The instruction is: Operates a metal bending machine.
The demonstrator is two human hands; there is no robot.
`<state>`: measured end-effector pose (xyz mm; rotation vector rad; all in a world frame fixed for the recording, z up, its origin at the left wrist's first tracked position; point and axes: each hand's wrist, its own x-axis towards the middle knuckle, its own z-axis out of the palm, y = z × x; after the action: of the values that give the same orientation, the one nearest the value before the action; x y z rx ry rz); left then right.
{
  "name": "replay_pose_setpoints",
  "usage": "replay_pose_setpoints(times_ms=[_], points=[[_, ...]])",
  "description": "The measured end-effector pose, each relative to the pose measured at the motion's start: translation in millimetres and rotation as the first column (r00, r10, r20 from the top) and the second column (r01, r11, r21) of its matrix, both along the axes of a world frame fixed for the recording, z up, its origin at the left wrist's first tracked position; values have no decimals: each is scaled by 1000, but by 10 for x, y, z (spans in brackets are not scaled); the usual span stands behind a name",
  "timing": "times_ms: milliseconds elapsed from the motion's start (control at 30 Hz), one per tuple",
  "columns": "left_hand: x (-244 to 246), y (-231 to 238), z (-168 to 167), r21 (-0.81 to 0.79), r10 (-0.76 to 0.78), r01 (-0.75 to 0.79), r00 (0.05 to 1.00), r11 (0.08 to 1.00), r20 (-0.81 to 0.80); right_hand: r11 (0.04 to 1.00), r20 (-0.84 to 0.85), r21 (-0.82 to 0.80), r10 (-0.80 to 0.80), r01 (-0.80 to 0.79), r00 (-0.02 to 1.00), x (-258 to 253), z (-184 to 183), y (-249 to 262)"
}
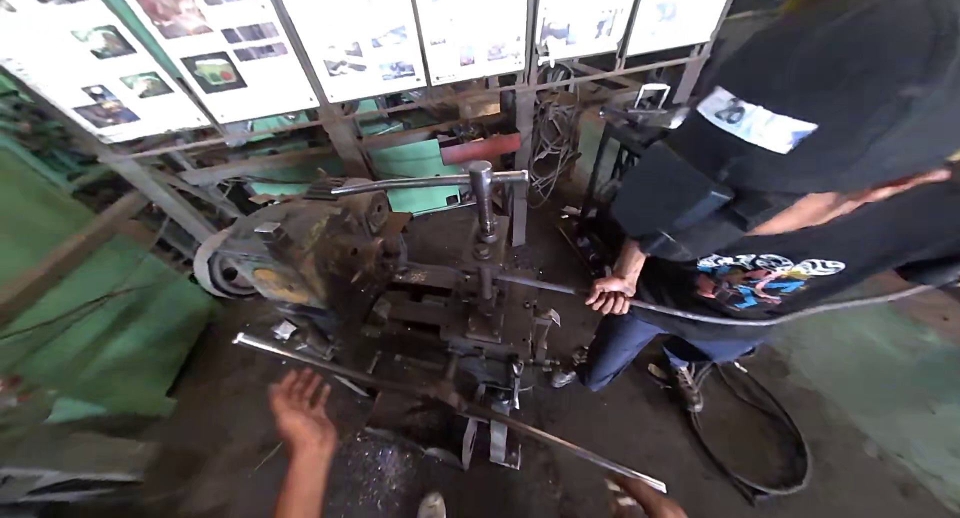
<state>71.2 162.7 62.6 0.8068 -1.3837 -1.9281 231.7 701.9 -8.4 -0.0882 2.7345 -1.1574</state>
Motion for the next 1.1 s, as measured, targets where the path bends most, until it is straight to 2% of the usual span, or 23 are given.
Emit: replay_pose_setpoints(times_ms=[67,133,200,300,367,433,500,567,667,800,900,1000,1100], points=[[-186,-281,469,-20,-149,148,966,989,-211,997,-207,-1,71,-72,976,-612,439,-205],[-353,-341,733,-117,-370,351,858,929,-356,991,-397,40,136,-131,908,-1236,929,-456],[-424,-298,785,-129,-384,365,819,922,-428,989,-546,89,149,-119,824,-1796,1450,-742],[-416,-313,705,-160,-449,431,738,888,-503,978,-709,208,129,31,693,-2536,2225,-1129],[-383,-375,635,-174,-497,482,703,859,-508,929,-729,322,121,181,674,-3008,2590,-1334],[-391,-495,566,-201,-590,577,637,792,-496,826,-679,475,124,304,723,-3496,2878,-1513],[-411,-589,534,-224,-686,666,588,711,-428,719,-573,620,142,314,807,-3904,3078,-1618],[-402,-596,467,-176,-717,712,595,680,-363,657,-436,710,129,253,891,-4175,3149,-1671],[-379,-560,258,-150,-754,760,560,633,-343,634,-351,741,83,222,933,-4224,3204,-1617],[-395,-603,32,-242,-840,810,475,534,-262,630,-373,730,41,266,927,-4135,3185,-1471],[-427,-646,-24,-299,-875,824,439,482,-201,636,-307,731,-18,247,952,-4070,3297,-1284],[-412,-646,-2,-341,-876,810,471,477,-106,623,-301,727,-87,287,950,-3928,3290,-968],[-384,-514,-8,-311,-834,790,552,529,-15,645,-282,688,-185,333,941,-3656,3242,-807]])
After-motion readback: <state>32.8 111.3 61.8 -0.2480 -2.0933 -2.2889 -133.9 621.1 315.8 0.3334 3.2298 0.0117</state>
